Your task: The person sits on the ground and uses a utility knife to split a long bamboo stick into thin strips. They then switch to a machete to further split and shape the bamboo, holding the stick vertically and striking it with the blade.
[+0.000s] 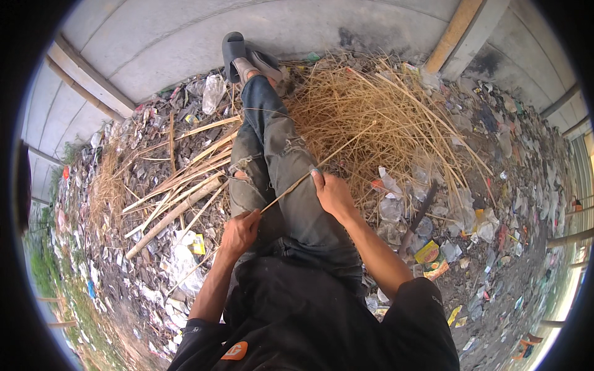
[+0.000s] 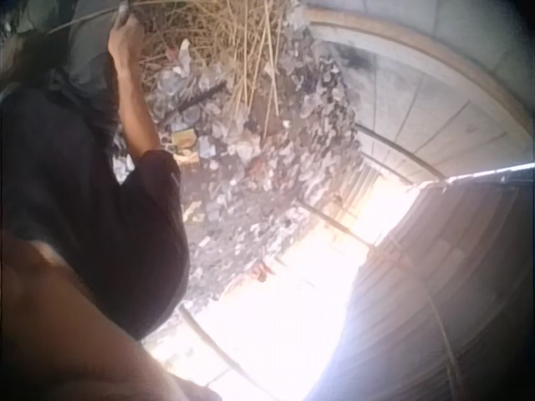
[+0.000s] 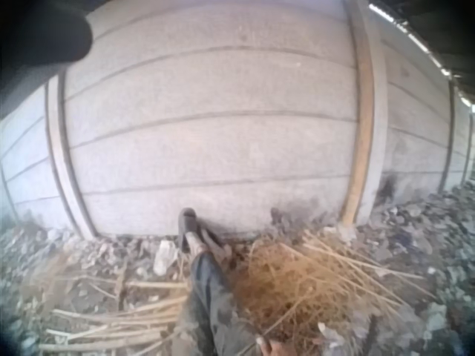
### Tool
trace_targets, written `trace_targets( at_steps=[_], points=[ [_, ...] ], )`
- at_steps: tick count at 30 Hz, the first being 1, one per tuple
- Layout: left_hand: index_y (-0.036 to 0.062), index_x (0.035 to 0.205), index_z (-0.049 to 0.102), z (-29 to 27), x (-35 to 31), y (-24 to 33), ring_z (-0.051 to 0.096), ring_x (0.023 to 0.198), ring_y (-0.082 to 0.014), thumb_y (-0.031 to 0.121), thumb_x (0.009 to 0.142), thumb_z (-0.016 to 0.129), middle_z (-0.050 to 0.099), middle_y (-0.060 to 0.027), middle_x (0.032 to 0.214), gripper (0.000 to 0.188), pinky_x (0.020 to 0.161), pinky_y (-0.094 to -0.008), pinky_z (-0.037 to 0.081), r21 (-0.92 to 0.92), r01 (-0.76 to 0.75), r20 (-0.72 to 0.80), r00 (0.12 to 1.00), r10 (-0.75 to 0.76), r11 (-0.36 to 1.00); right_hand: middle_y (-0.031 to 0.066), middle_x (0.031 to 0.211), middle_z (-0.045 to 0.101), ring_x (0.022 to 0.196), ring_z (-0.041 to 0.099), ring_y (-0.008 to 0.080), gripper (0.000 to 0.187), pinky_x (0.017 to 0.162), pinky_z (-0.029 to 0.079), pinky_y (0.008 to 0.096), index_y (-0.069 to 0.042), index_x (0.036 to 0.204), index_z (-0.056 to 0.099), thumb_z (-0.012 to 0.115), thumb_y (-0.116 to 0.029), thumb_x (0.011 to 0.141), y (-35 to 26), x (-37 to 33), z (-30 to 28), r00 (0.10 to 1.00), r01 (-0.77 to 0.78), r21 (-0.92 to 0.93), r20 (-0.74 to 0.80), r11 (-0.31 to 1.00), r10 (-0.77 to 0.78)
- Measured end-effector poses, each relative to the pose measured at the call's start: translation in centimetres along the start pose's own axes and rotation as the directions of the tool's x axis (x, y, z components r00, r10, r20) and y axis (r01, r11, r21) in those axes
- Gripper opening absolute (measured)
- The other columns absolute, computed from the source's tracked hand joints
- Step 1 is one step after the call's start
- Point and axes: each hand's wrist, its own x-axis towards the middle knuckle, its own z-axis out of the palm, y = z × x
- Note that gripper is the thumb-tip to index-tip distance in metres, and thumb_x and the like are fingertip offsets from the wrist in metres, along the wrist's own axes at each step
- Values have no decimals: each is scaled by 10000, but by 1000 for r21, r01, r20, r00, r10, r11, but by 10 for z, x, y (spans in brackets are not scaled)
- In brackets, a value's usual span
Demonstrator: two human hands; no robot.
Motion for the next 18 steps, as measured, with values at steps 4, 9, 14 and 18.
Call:
trace_targets(
  at_steps=[4,9,14,18],
  points=[
    [89,1083,667,7,7,2,665,804,-443,181,974,587,692,-175,910,164,674,-532,524,-6,41,34,999,-40,999,294,759,615,750,603,505,559,682,475,518,50,871,622,482,-458,1058,4,0,2,1000,17,30,8,999,-17],
    [63,1077,682,18,18,8,668,807,-434,145,951,606,691,-189,898,168,683,-518,523,-14,38,17,999,-38,999,276,708,588,681,579,458,587,673,460,495,53,850,615,475,-478,1057,6,2,1,998,-15,60,60,998,12],
    [35,1083,696,30,20,10,670,807,-428,113,931,624,687,-203,882,185,692,-495,528,-87,31,-11,999,-32,996,193,609,520,579,532,314,604,636,430,453,53,831,610,473,-490,1056,13,4,3,994,-57,118,104,991,45],
    [68,1059,664,29,19,6,662,816,-438,146,954,591,675,-185,879,150,692,-524,521,-114,21,-12,1000,-23,993,191,662,573,666,605,322,604,686,463,427,44,825,627,482,-498,1049,27,12,0,959,-151,203,266,967,94]
  ],
)
